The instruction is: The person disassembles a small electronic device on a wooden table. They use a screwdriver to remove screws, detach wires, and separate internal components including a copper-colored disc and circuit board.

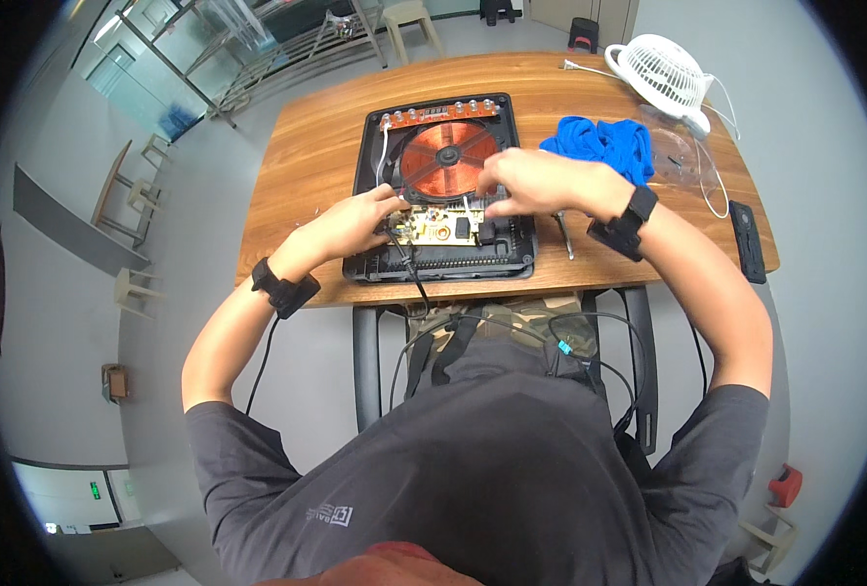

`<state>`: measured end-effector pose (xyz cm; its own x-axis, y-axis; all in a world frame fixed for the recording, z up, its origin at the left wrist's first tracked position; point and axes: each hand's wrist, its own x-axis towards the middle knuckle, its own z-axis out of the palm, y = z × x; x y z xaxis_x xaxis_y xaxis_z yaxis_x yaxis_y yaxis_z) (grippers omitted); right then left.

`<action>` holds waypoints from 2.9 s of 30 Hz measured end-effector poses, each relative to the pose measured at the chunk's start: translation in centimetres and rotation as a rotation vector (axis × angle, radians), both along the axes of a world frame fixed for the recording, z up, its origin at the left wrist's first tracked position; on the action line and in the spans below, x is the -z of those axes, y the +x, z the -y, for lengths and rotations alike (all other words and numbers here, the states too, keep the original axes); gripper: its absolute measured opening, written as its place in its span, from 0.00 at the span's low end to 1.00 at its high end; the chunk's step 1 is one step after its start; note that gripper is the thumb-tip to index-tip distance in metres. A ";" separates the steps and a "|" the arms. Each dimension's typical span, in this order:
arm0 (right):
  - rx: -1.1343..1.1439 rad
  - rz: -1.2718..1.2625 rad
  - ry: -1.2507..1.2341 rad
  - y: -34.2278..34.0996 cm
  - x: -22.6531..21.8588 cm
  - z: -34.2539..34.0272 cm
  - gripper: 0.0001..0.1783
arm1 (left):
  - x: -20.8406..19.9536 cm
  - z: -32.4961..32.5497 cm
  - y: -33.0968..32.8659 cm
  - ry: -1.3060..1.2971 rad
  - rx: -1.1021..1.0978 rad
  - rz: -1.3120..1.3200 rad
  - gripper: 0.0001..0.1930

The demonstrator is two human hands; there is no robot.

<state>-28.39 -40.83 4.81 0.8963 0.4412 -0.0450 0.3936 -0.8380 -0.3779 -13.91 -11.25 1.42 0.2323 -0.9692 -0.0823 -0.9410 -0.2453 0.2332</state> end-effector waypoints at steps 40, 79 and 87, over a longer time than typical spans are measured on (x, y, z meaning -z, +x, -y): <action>0.140 -0.120 -0.310 10.8 2.4 -3.2 0.80 | -0.6 2.6 -0.4 0.237 -0.009 0.122 0.36; 0.809 -0.115 -0.074 11.3 4.0 1.8 0.33 | -1.5 2.2 -0.3 0.105 -0.019 0.167 0.38; 0.729 -0.186 0.247 11.6 4.1 3.6 0.28 | -1.2 2.2 0.1 0.107 -0.008 0.128 0.39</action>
